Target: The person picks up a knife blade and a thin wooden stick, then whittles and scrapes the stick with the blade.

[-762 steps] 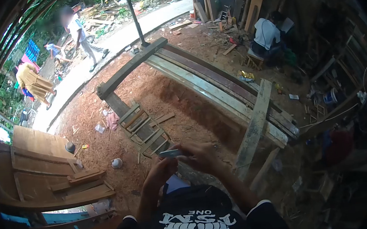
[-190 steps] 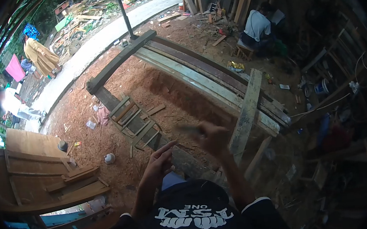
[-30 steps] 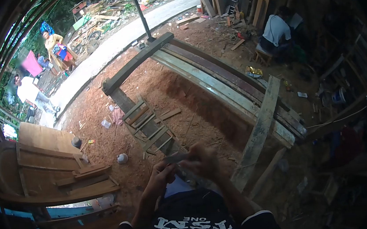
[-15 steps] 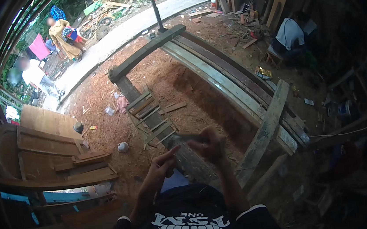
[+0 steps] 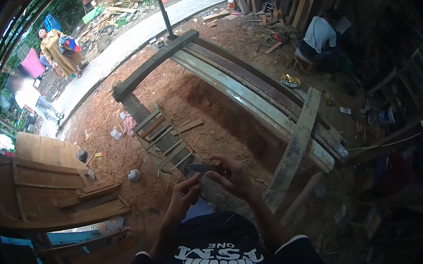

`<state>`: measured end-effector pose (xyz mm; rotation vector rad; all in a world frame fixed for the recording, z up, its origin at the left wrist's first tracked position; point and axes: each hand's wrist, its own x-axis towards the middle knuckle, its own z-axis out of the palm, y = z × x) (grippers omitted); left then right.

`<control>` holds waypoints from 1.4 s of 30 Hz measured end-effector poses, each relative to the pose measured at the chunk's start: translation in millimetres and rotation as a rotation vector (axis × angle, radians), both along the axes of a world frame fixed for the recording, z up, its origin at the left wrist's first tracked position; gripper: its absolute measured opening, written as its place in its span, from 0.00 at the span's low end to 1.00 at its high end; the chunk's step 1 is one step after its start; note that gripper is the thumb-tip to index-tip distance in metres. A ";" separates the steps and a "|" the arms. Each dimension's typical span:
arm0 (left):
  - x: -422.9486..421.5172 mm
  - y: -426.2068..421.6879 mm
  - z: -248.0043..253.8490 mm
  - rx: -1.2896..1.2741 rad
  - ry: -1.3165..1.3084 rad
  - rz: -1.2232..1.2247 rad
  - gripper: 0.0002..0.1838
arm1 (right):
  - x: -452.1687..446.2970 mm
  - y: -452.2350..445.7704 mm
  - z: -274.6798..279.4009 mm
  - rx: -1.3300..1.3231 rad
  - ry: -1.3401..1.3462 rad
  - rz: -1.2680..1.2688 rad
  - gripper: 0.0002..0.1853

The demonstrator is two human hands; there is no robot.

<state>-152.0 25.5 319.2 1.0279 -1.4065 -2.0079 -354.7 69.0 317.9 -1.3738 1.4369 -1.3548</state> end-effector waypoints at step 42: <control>39.9 -3.9 -9.7 0.040 0.124 0.155 0.20 | 56.3 -18.0 -6.0 -0.010 -0.098 0.115 0.13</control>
